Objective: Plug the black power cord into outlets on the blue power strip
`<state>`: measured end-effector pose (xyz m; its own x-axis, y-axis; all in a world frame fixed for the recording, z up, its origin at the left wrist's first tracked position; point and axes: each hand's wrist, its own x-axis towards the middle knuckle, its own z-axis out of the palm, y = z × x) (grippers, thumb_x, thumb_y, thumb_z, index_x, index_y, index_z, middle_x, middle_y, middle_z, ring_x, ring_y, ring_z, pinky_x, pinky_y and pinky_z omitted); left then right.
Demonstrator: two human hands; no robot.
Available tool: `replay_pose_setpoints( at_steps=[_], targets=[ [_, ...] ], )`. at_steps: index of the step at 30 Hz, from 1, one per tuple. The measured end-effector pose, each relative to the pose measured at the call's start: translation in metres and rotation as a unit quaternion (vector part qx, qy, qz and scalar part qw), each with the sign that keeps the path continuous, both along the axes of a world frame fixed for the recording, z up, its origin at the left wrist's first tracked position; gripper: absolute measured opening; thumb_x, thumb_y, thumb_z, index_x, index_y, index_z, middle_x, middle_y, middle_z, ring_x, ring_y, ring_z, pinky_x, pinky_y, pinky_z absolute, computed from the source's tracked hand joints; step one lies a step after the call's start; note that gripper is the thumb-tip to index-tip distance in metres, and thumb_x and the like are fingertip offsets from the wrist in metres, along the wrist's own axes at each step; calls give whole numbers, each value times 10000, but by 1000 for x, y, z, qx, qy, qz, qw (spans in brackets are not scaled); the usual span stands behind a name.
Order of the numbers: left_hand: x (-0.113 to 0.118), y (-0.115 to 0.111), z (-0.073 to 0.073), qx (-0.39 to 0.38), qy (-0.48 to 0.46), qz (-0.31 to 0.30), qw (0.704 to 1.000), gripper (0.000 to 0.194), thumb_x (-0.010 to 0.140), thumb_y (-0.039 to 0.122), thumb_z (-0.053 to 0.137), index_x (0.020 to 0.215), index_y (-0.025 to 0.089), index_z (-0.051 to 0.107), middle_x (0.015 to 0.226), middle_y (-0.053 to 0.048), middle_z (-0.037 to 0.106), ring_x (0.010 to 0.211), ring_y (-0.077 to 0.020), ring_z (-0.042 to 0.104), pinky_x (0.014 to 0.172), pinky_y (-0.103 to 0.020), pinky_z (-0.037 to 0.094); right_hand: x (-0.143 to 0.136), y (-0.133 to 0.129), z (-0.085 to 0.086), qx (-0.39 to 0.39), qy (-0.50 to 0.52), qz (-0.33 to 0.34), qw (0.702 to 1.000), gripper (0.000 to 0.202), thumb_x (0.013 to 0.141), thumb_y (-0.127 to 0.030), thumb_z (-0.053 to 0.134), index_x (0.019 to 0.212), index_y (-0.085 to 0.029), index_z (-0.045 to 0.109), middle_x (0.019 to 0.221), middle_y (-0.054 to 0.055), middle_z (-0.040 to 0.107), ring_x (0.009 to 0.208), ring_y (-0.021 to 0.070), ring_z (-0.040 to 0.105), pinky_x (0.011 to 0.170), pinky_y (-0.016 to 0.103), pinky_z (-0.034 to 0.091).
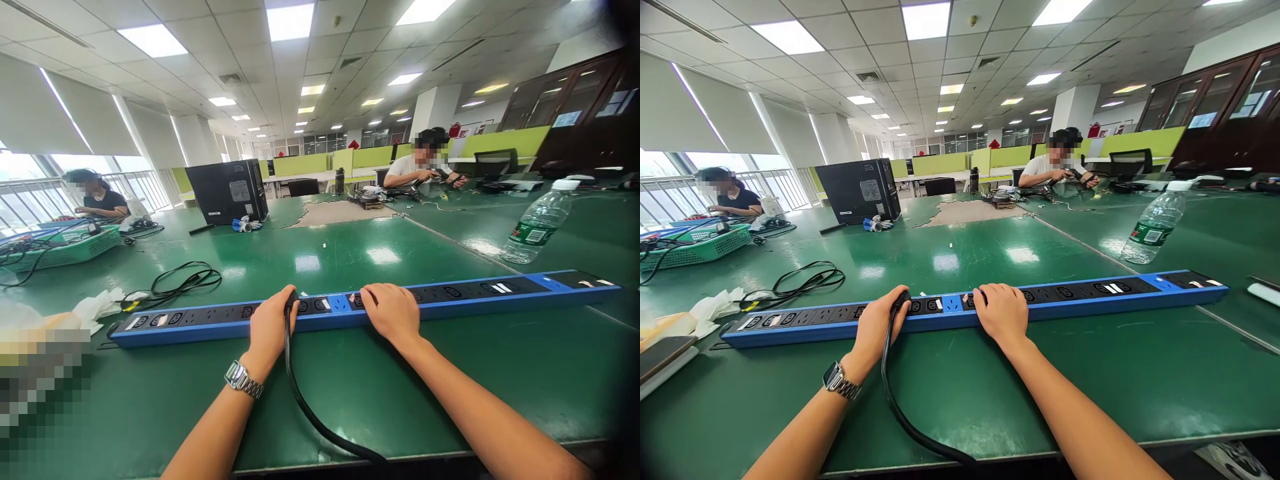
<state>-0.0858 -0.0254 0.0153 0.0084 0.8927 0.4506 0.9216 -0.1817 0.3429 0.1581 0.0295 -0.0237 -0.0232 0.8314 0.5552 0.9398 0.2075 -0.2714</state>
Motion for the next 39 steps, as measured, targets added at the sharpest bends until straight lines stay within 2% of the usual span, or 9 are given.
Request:
replay_pose_setpoints(
  at_steps=[6, 10, 20, 30, 39],
  targets=[
    [-6, 3, -7, 15, -60, -27, 998, 262, 963, 282, 513, 1192, 210, 617, 936, -55, 758, 776, -190, 699, 740, -266, 505, 0, 2, -1, 7, 4, -2, 1000, 374, 961, -370, 388, 914, -221, 727, 1016, 38, 761, 1001, 220, 633, 908, 374, 348],
    [-9, 2, -13, 18, -105, -47, 993, 259, 964, 302, 509, 1180, 203, 613, 947, -56, 750, 800, -183, 697, 745, -255, 508, 0, 2, -1, 0, 0, -2, 1000, 375, 961, -367, 386, 911, -225, 729, 1015, 35, 760, 1005, 218, 634, 906, 372, 350],
    [-2, -3, -5, -14, -31, -6, 999, 272, 964, 320, 504, 1199, 228, 605, 885, -50, 738, 783, -211, 695, 732, -276, 507, -2, 1, -1, 10, -4, -1, 1000, 385, 957, -357, 380, 897, -226, 737, 1008, 42, 760, 984, 208, 636, 899, 368, 359],
    [-21, -11, 0, 5, -20, -16, 1000, 250, 938, 280, 504, 1146, 217, 629, 881, -46, 750, 754, -214, 700, 716, -278, 504, 1, 2, -2, 2, -7, -4, 1000, 367, 966, -368, 392, 947, -219, 727, 1039, 43, 755, 1026, 218, 631, 917, 376, 352],
    [-28, -15, 5, -11, 31, 19, 999, 282, 946, 276, 499, 1191, 211, 622, 970, -72, 755, 823, -235, 706, 756, -300, 506, 1, 0, -2, 3, -11, -1, 1000, 374, 973, -372, 384, 956, -215, 724, 1039, 38, 757, 1038, 219, 634, 929, 372, 350]
  ],
)
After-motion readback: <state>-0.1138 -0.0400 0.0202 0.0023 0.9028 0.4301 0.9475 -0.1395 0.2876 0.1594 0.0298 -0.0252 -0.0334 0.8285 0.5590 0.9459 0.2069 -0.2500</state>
